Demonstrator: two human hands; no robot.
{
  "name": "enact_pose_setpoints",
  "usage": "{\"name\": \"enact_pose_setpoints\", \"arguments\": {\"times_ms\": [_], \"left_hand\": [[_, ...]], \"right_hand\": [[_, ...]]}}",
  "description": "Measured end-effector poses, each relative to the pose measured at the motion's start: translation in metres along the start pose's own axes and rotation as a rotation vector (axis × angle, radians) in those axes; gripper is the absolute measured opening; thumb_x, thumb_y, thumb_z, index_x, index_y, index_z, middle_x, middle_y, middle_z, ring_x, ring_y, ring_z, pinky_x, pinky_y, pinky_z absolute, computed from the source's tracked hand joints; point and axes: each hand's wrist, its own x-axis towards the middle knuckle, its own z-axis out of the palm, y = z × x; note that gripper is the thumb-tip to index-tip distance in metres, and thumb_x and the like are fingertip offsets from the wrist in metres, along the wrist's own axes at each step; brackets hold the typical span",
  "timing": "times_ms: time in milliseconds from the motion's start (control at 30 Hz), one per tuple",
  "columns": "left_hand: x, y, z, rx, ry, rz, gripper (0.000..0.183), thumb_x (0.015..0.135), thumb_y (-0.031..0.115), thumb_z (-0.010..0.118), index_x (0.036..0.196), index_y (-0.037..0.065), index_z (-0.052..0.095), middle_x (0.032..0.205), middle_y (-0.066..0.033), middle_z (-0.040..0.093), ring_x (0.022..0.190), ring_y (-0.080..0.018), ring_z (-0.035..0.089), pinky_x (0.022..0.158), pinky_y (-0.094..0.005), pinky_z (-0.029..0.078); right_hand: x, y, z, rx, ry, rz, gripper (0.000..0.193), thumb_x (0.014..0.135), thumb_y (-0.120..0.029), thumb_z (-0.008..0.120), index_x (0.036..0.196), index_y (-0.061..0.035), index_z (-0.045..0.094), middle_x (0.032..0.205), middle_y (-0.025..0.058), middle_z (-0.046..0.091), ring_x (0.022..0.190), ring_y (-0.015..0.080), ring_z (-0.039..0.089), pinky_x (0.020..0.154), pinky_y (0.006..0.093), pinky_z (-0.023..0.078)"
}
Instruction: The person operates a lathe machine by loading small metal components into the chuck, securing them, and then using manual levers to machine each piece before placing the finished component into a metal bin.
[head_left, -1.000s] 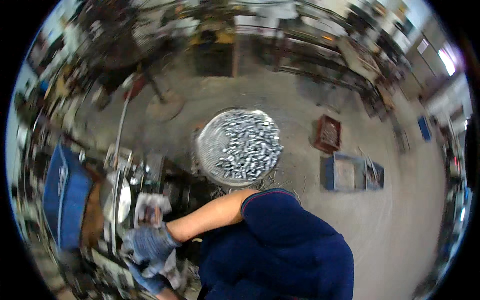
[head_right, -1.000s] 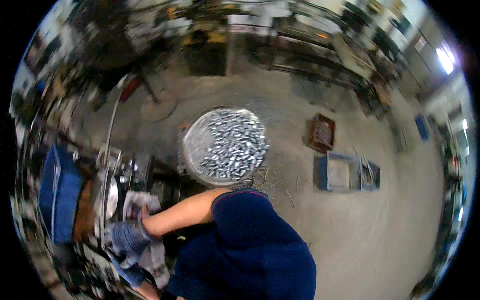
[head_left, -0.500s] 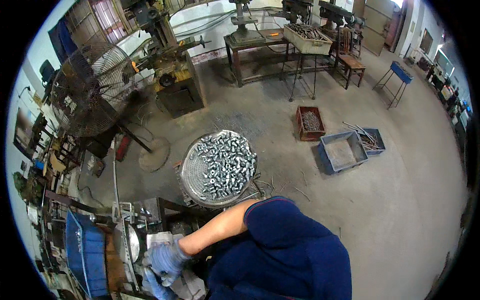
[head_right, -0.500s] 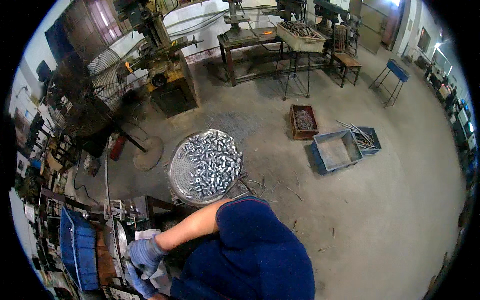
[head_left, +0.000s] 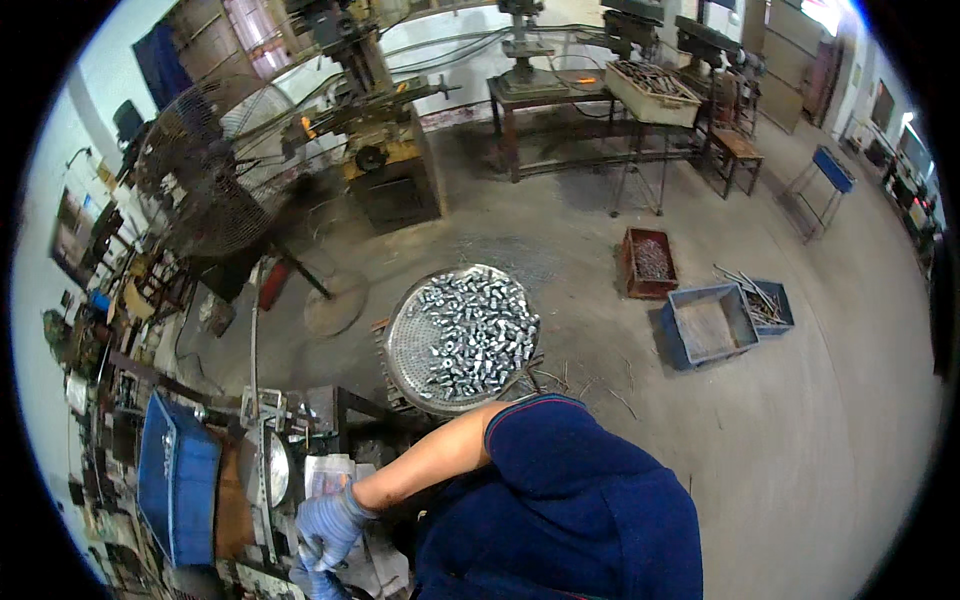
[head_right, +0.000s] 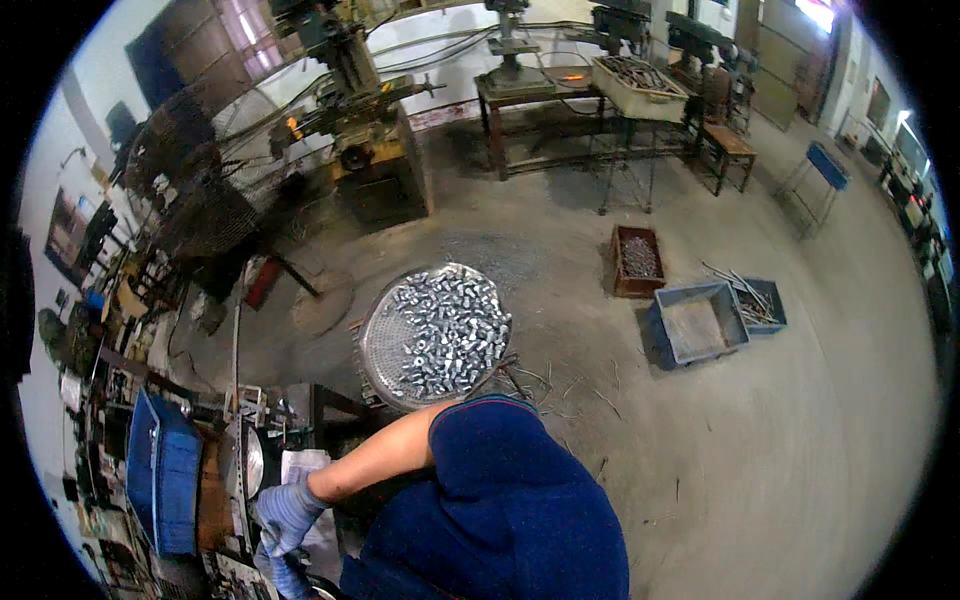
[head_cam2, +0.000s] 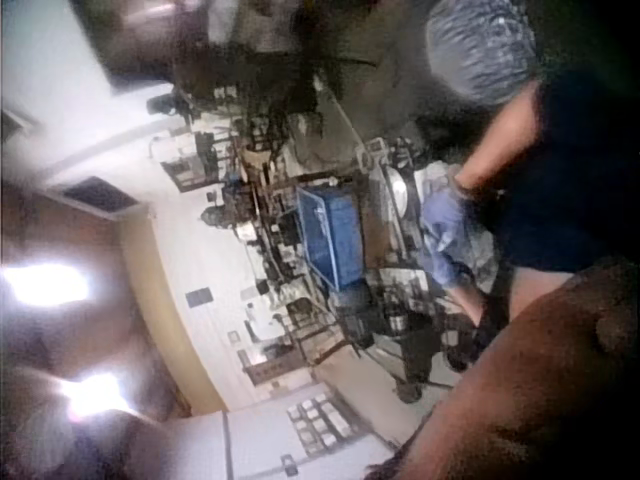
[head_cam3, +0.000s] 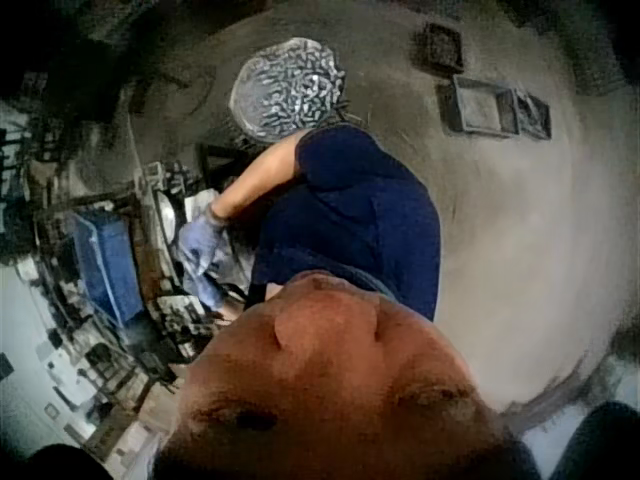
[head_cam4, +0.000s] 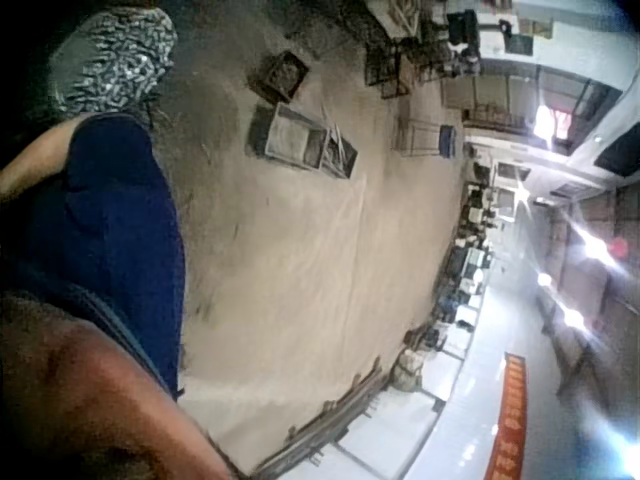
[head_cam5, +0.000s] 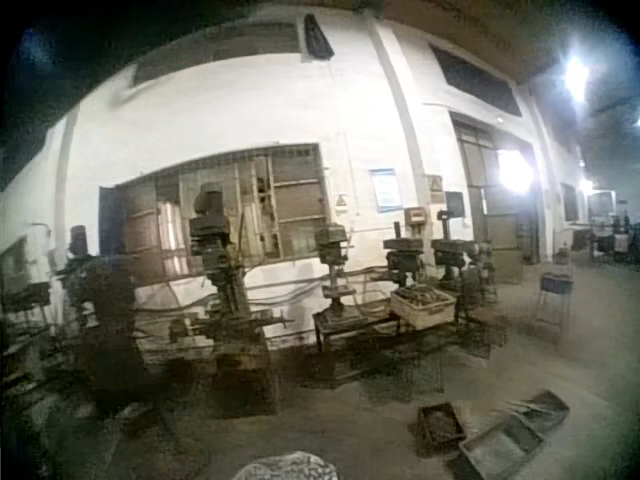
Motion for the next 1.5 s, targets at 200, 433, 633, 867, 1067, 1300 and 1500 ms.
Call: {"name": "enact_pose_setpoints", "arguments": {"times_ms": [200,433,633,867,1067,1300,1500], "left_hand": [[-0.026,-0.008,-0.028,-0.288,0.145,-0.001,0.028,0.091,0.023,0.053,0.1,-0.003,0.059,0.09,-0.0045,0.06,0.08,-0.0103,0.054,0.071,-0.0257,0.044],[-0.09,0.002,-0.051,-0.262,0.463,-0.146,0.03,0.086,0.019,0.06,0.106,-0.004,0.062,0.087,-0.0057,0.064,0.079,-0.0137,0.058,0.073,-0.0282,0.045],[-0.217,-0.044,-0.124,0.111,0.878,-0.379,0.023,0.088,0.022,0.059,0.088,0.0,0.064,0.069,-0.0018,0.059,0.066,-0.0102,0.052,0.062,-0.027,0.043],[-0.441,-0.12,-0.165,0.931,1.191,-0.729,0.028,0.085,0.021,0.06,0.108,0.005,0.062,0.09,-0.0124,0.066,0.082,-0.0205,0.064,0.073,-0.0325,0.049],[-0.442,-0.143,-0.108,0.064,1.225,-0.885,0.031,0.083,0.027,0.065,0.099,0.001,0.061,0.069,-0.0038,0.058,0.058,-0.0125,0.055,0.052,-0.0274,0.045],[-0.442,-0.148,-0.109,0.055,1.241,-0.92,0.029,0.081,0.028,0.066,0.092,0.002,0.06,0.065,-0.0073,0.058,0.056,-0.016,0.055,0.053,-0.0309,0.046],[-0.433,-0.164,-0.108,0.949,1.091,-1.126,0.025,0.078,0.026,0.06,0.088,0.003,0.062,0.082,-0.0188,0.063,0.079,-0.0365,0.06,0.071,-0.0436,0.047]], "right_hand": [[0.036,0.007,0.036,-0.001,-0.122,-0.132,0.032,0.069,-0.034,0.067,0.056,-0.0055,0.06,0.056,0.0131,0.056,0.05,0.0331,0.053,0.045,0.0402,0.04],[0.07,-0.002,0.076,0.061,-0.275,-0.358,0.025,0.073,-0.034,0.066,0.084,-0.0123,0.066,0.085,0.0152,0.059,0.08,0.0345,0.057,0.067,0.0423,0.046],[0.13,0.013,0.116,0.11,-0.546,-0.363,0.035,0.073,-0.04,0.066,0.078,-0.0057,0.069,0.07,0.0164,0.062,0.066,0.0334,0.061,0.064,0.039,0.05],[0.238,0.019,0.203,-0.301,-0.571,-0.553,0.041,0.074,-0.042,0.067,0.077,-0.001,0.069,0.089,0.0228,0.063,0.079,0.0354,0.063,0.073,0.0374,0.051],[0.279,0.027,0.268,-0.752,-0.84,-0.528,0.054,0.069,-0.053,0.065,0.079,0.0006,0.068,0.076,0.0203,0.065,0.076,0.0351,0.063,0.074,0.0381,0.051],[0.284,0.03,0.294,-0.612,-0.862,-0.319,0.05,0.071,-0.053,0.062,0.089,-0.0074,0.069,0.087,0.0191,0.066,0.083,0.0339,0.064,0.078,0.0392,0.05],[0.279,0.018,0.298,-0.388,-0.76,-0.203,0.044,0.073,-0.05,0.062,0.103,-0.0185,0.066,0.102,0.016,0.063,0.093,0.031,0.061,0.085,0.0396,0.047]]}}
